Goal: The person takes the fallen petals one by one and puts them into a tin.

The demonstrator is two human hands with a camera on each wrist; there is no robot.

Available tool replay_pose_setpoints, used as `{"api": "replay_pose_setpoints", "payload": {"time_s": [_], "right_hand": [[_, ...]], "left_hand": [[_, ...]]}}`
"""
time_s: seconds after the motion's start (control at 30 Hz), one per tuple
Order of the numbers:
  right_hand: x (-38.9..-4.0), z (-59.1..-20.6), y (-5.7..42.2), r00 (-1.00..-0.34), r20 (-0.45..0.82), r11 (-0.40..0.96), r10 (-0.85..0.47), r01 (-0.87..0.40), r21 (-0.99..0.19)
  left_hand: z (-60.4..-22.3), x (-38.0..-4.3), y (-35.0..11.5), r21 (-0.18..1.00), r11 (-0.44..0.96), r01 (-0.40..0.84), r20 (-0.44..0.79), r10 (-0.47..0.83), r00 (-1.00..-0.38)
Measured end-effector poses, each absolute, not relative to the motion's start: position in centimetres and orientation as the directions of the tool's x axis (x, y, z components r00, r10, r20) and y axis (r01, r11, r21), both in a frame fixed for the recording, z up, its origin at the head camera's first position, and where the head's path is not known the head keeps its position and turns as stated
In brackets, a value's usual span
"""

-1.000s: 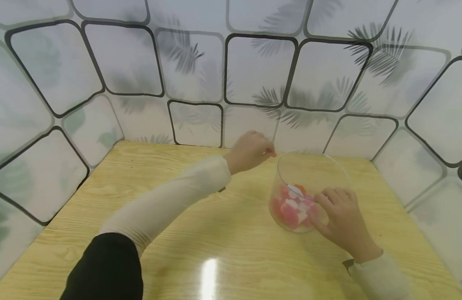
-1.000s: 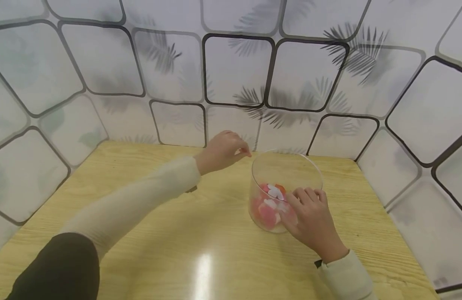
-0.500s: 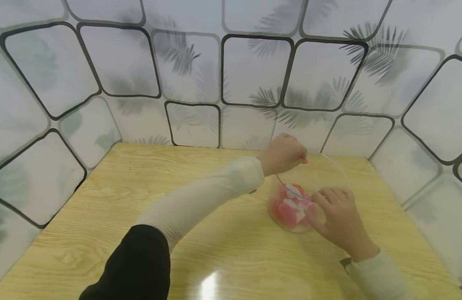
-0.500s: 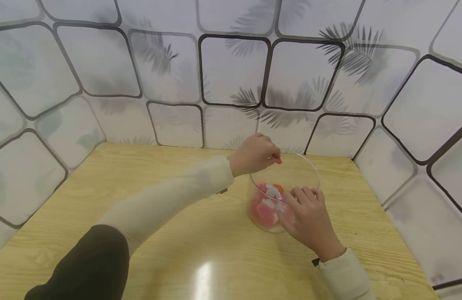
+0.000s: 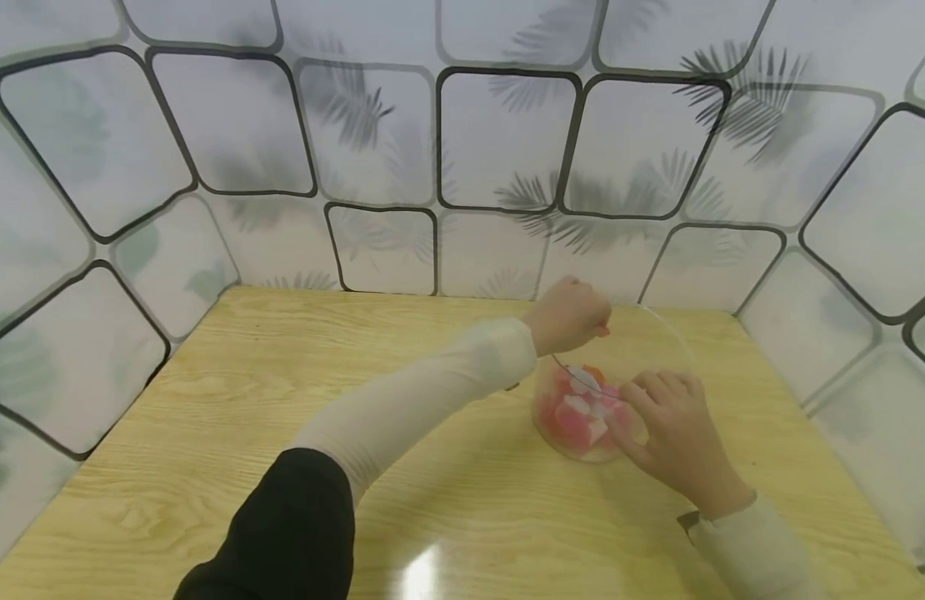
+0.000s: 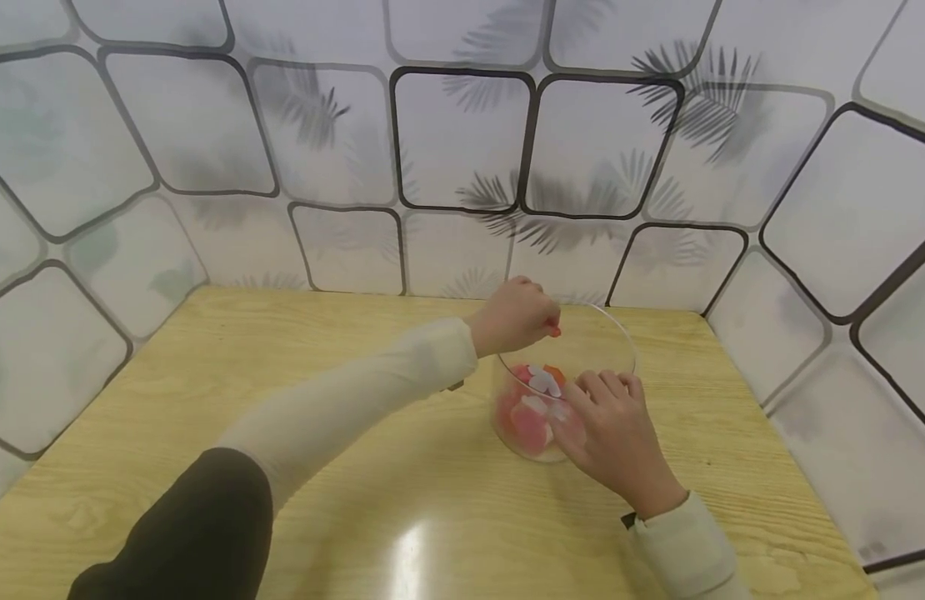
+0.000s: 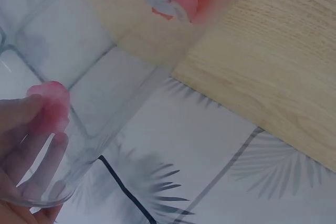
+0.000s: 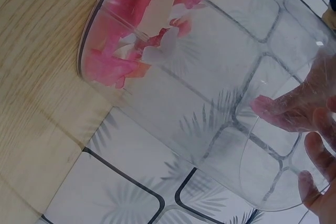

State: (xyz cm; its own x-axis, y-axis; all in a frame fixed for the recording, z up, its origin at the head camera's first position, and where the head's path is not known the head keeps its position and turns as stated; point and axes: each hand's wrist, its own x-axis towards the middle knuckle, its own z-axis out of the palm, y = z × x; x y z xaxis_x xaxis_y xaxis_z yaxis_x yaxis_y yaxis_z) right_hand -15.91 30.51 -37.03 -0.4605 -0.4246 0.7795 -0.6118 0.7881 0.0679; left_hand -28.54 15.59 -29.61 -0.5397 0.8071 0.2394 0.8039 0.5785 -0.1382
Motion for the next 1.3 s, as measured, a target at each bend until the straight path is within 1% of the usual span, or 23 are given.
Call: {"api": "replay_pose_setpoints", "payload": {"time_s": [0.17, 0.23, 0.33, 0.5, 0.6, 0.7, 0.77, 0.87, 0.97, 1.1, 1.2, 1.3], "right_hand": [[-15.8, -37.1, 30.5, -0.459, 0.781, 0.788, -0.423, -0.611, 0.068], [-15.7, -37.1, 30.6, -0.461, 0.78, 0.791, -0.424, -0.608, 0.07], [-15.6, -37.1, 30.7, -0.467, 0.776, 0.794, -0.424, -0.603, 0.071], [-15.5, -37.0, 30.9, -0.472, 0.772, 0.799, -0.425, -0.596, 0.076], [-15.5, -37.1, 30.9, -0.48, 0.769, 0.804, -0.422, -0.591, 0.072], [-15.8, -37.2, 30.7, -0.498, 0.757, 0.805, -0.422, -0.591, 0.06], [-16.1, -37.3, 30.5, -0.507, 0.748, 0.802, -0.428, -0.594, 0.056], [-16.6, -37.2, 30.3, -0.518, 0.726, 0.797, -0.452, -0.6, 0.068], [-16.8, -36.8, 30.2, -0.557, 0.675, 0.8, -0.484, -0.594, 0.084], [-17.0, -35.1, 30.1, -0.676, 0.547, 0.83, -0.494, -0.553, 0.067], [-17.6, -33.0, 29.0, -0.763, 0.44, 0.854, -0.474, -0.52, 0.019], [-18.6, -30.3, 27.5, -0.789, 0.386, 0.851, -0.478, -0.525, -0.018]], "left_hand": [[-30.3, -28.7, 15.8, -0.098, 0.562, 0.821, 0.276, 0.808, -0.52], [-30.5, -28.8, 15.9, -0.073, 0.554, 0.829, 0.274, 0.81, -0.518], [-30.5, -28.8, 16.2, -0.05, 0.549, 0.835, 0.237, 0.818, -0.524], [-30.6, -28.9, 16.7, -0.093, 0.554, 0.828, 0.166, 0.828, -0.535], [-30.8, -29.1, 16.8, -0.084, 0.547, 0.833, 0.187, 0.83, -0.526], [-31.1, -29.5, 16.4, 0.005, 0.543, 0.84, 0.262, 0.81, -0.525], [-31.3, -29.7, 15.7, 0.085, 0.542, 0.836, 0.307, 0.784, -0.539], [-31.5, -29.6, 14.1, 0.168, 0.561, 0.811, 0.334, 0.741, -0.582], [-31.5, -29.3, 11.7, 0.195, 0.6, 0.776, 0.295, 0.719, -0.629], [-31.1, -28.9, 8.0, 0.17, 0.649, 0.742, 0.231, 0.705, -0.67], [-30.4, -28.9, 5.3, 0.118, 0.698, 0.706, 0.241, 0.67, -0.703], [-29.6, -29.0, 3.4, 0.117, 0.75, 0.652, 0.258, 0.611, -0.749]]}}
